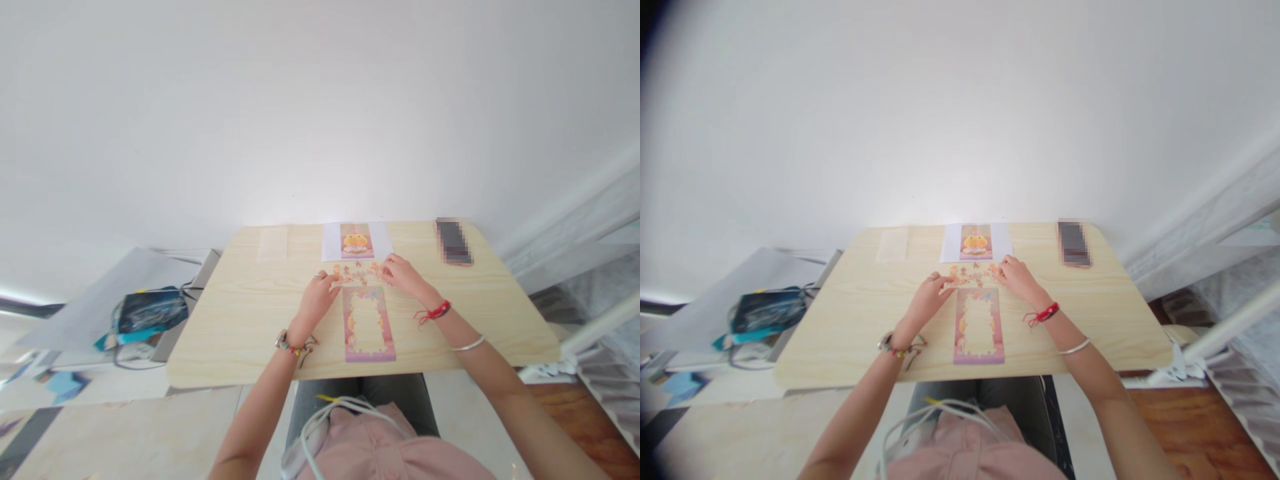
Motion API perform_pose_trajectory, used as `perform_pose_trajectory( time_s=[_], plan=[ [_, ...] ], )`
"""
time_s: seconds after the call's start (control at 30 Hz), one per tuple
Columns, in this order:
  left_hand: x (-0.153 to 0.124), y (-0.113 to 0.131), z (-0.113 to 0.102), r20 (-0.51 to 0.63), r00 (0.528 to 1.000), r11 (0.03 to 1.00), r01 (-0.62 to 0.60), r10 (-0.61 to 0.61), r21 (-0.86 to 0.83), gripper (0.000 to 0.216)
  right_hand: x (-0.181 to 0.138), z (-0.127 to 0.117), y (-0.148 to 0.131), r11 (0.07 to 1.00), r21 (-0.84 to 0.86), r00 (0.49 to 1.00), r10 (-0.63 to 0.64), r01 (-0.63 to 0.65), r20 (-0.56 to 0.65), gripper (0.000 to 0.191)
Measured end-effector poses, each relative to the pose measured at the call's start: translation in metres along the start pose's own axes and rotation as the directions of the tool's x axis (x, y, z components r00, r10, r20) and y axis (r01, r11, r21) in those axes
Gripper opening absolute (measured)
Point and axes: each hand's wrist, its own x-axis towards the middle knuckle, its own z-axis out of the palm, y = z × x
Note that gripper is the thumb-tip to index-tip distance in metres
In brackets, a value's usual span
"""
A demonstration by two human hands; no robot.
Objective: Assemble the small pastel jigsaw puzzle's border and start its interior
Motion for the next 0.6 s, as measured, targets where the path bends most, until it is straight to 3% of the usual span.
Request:
perform_pose_trajectory(
  time_s=[0.3,0.47,0.6],
  plan=[
    [0.023,0.016,0.014,0.07,0.996,0.999,-0.051,0.05,0.008,0.019,-0.003,-0.008,0.01,0.976,0.216,0.995,0.025,-0.005,-0.094,0.014],
    [0.039,0.025,0.021,0.106,0.992,0.997,-0.072,0.07,0.013,0.017,-0.008,-0.018,0.032,0.966,0.233,0.978,0.151,-0.115,-0.145,0.012],
    [0.045,0.03,0.025,0.122,0.99,0.997,-0.076,0.074,0.014,0.019,-0.009,-0.016,0.041,0.957,0.187,0.962,0.246,-0.223,-0.115,0.013]
  ],
)
